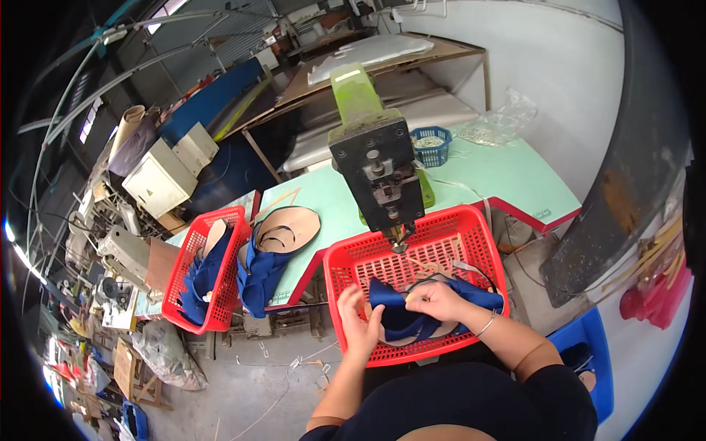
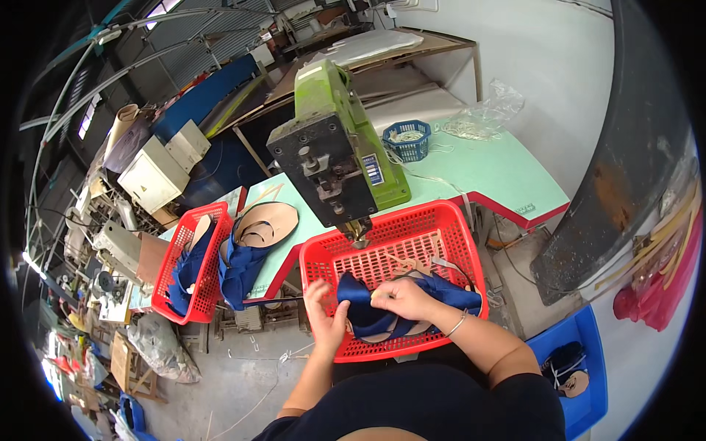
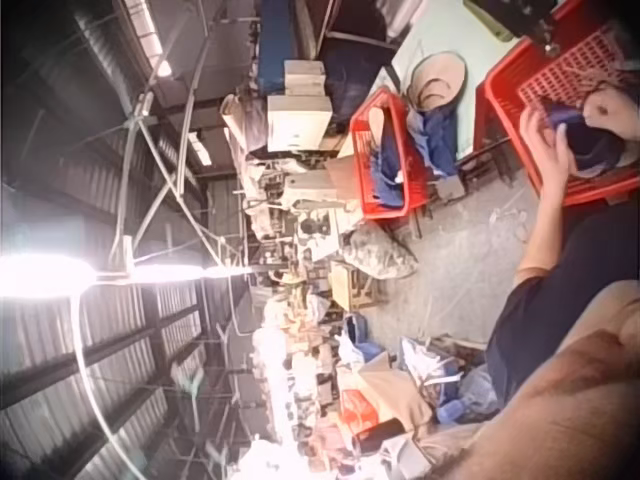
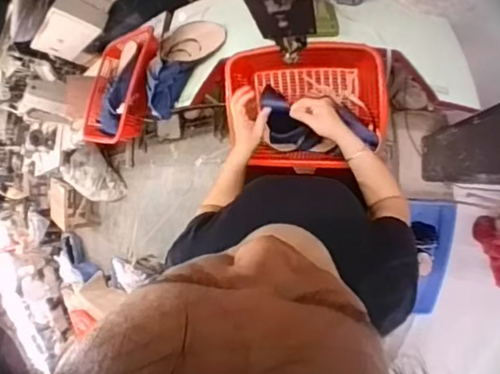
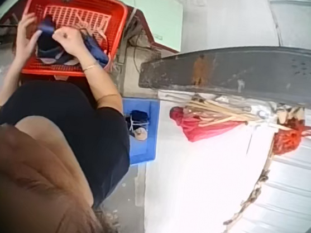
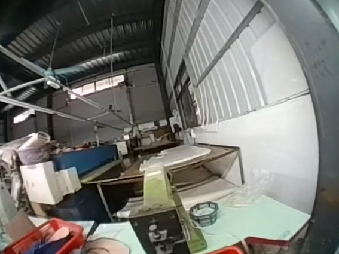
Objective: The person assembles blue fabric sandals by hand in a workshop setting. They repeatedly pick up a blue fabric upper and a beige sole, align them, and use a green manual press machine to attach the components. The person handles the items one at a time, placing the finished sandals into a red basket.
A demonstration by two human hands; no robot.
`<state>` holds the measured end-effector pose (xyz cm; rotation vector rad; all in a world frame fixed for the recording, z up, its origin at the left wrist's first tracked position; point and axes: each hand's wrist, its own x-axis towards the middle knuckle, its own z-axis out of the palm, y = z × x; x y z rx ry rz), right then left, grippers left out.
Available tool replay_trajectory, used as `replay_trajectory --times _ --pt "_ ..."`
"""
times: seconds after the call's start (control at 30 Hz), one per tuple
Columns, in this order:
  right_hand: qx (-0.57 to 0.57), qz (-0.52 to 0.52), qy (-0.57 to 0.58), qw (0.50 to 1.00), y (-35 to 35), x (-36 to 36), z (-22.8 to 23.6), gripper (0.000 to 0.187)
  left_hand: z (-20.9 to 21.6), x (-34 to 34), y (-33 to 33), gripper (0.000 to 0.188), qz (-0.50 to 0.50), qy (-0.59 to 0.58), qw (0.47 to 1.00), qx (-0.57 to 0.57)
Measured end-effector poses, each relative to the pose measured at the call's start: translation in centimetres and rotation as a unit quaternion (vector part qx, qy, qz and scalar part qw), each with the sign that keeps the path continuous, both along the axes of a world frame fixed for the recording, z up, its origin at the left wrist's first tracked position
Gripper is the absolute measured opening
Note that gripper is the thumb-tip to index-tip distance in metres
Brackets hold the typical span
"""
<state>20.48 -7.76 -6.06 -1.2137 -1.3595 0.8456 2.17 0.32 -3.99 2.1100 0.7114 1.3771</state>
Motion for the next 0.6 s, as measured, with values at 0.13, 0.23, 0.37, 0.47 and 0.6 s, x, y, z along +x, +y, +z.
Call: replay_trajectory --times 0.13,0.23,0.37,0.47,0.6 --pt "0.075 0.108 -0.232 0.964 -0.8 -0.7 3.3 0.017 4.8 -0.8 3.4 0.045 -0.328 0.375 0.866 0.041" --pt "0.073 0.032 -0.306 0.949 -1.1 -0.8 6.3 0.018 5.3 -1.1 4.0 0.023 -0.295 0.359 0.882 0.079" --pt "-0.006 -0.169 -0.003 0.986 1.1 0.2 4.3 0.018 4.7 -0.2 1.1 0.021 -0.101 0.27 0.894 0.344" --pt "0.065 -0.218 -0.03 0.973 1.0 -0.3 4.4 0.016 1.5 1.1 0.0 0.025 -0.117 0.158 0.969 0.15" --pt "0.098 -0.188 -0.054 0.976 0.0 0.2 4.9 0.013 -2.6 2.7 1.7 0.043 -0.253 -0.003 0.883 -0.396"
